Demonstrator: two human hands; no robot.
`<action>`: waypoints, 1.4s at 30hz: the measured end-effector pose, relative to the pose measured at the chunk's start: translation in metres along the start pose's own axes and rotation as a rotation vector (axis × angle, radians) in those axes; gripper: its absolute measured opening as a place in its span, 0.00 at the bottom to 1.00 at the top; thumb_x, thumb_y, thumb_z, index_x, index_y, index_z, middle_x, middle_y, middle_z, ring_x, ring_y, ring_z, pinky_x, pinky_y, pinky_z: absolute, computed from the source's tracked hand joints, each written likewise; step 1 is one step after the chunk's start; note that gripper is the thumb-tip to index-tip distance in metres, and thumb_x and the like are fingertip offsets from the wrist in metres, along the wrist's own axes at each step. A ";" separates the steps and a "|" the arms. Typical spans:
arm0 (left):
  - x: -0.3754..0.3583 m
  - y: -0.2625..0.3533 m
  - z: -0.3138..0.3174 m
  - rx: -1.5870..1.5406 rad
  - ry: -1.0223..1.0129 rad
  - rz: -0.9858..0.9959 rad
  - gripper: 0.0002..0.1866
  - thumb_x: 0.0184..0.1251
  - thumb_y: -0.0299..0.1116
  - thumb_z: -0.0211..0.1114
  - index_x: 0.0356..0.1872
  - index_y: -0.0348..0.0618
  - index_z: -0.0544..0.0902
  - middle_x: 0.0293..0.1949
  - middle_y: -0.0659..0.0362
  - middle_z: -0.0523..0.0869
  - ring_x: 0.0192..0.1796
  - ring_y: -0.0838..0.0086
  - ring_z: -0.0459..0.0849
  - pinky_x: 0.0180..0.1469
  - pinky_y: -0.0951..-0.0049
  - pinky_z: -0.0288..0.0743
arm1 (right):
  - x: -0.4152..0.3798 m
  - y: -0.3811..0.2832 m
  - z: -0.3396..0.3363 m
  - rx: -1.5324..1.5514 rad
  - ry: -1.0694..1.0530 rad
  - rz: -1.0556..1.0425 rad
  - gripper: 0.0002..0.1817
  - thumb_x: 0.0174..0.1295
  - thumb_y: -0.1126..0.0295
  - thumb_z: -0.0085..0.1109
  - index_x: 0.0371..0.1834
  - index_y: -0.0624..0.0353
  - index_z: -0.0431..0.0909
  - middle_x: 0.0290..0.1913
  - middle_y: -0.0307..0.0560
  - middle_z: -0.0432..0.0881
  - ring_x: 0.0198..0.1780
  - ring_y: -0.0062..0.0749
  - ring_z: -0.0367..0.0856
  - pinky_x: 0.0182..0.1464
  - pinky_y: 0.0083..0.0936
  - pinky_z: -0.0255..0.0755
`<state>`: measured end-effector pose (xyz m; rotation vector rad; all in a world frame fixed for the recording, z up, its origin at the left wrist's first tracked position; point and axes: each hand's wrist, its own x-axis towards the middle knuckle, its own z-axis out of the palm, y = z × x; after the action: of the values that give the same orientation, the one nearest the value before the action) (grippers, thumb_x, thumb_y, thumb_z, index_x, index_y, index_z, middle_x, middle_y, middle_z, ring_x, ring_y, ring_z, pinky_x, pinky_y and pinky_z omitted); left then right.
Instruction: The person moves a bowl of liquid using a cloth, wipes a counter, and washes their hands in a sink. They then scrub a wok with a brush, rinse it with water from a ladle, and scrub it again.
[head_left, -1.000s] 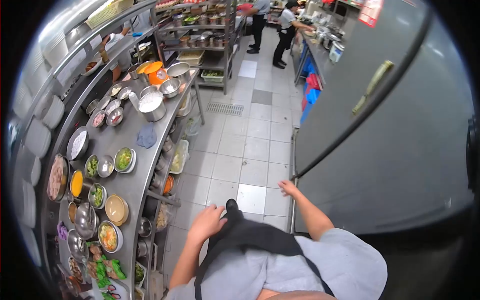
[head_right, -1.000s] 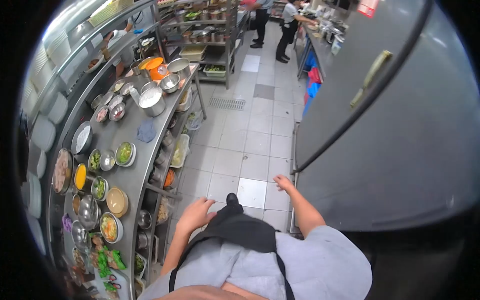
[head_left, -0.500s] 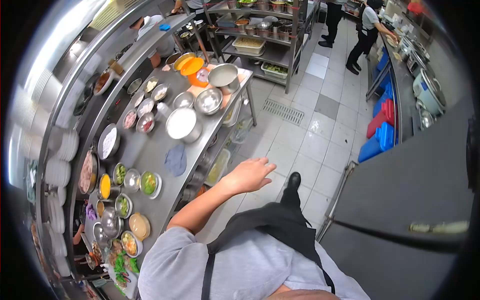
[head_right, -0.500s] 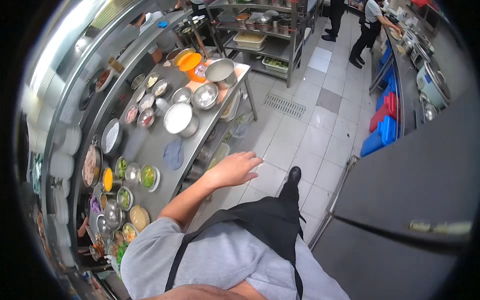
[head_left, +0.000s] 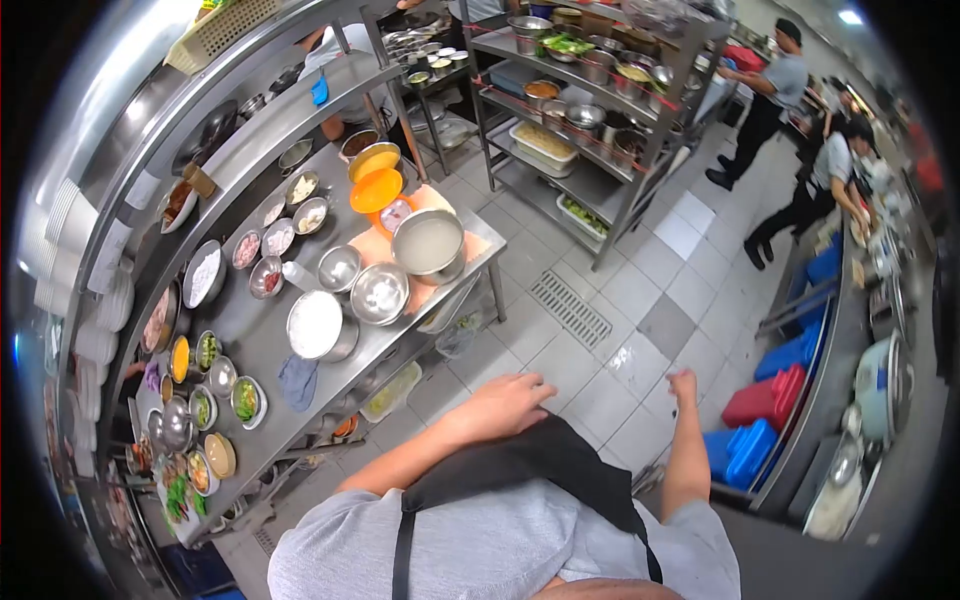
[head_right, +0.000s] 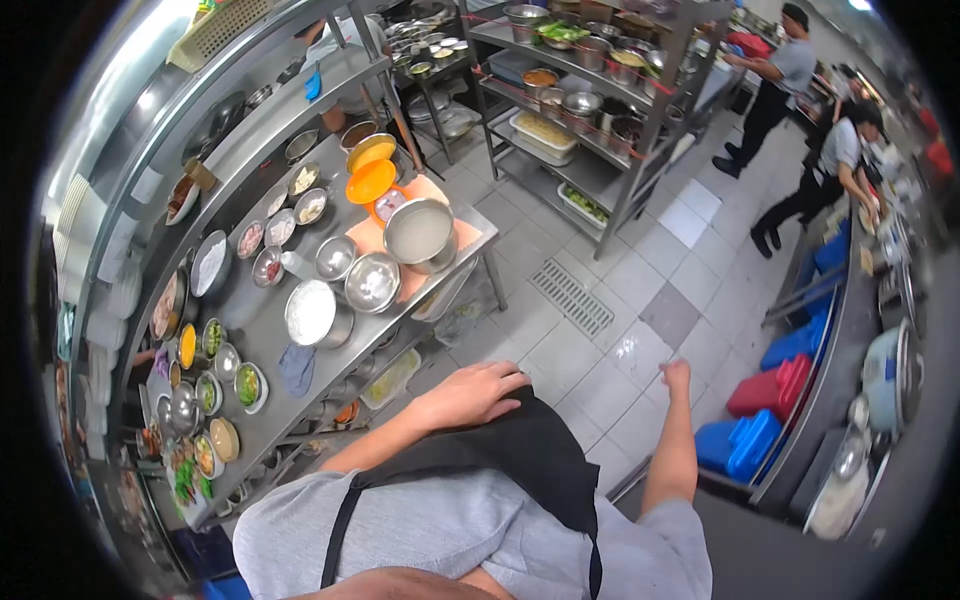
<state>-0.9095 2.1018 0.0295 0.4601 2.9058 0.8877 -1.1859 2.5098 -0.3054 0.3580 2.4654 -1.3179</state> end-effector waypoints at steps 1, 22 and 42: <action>0.015 -0.007 -0.006 -0.045 -0.015 -0.024 0.17 0.64 0.36 0.64 0.52 0.44 0.77 0.48 0.50 0.80 0.49 0.52 0.82 0.49 0.56 0.76 | 0.035 -0.029 0.001 0.067 -0.018 -0.061 0.12 0.50 0.76 0.67 0.26 0.57 0.69 0.23 0.37 0.74 0.24 0.25 0.74 0.21 0.25 0.72; 0.270 -0.235 -0.145 -0.446 0.138 -0.540 0.15 0.71 0.40 0.58 0.51 0.42 0.79 0.48 0.52 0.82 0.49 0.58 0.82 0.50 0.63 0.76 | 0.363 -0.295 0.211 -0.373 -0.772 0.100 0.13 0.59 0.62 0.62 0.41 0.57 0.79 0.33 0.42 0.79 0.28 0.29 0.80 0.25 0.28 0.76; 0.402 -0.437 -0.269 -0.429 1.077 -1.123 0.12 0.63 0.29 0.66 0.48 0.42 0.81 0.35 0.54 0.82 0.33 0.67 0.83 0.38 0.72 0.77 | 0.431 -0.790 0.763 -0.763 -1.698 -0.481 0.15 0.62 0.60 0.62 0.46 0.57 0.77 0.34 0.40 0.77 0.32 0.25 0.76 0.30 0.29 0.77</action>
<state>-1.4481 1.7346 0.0186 -1.9611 2.6161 1.6528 -1.7454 1.4720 -0.2759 -1.1111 1.2513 -0.2418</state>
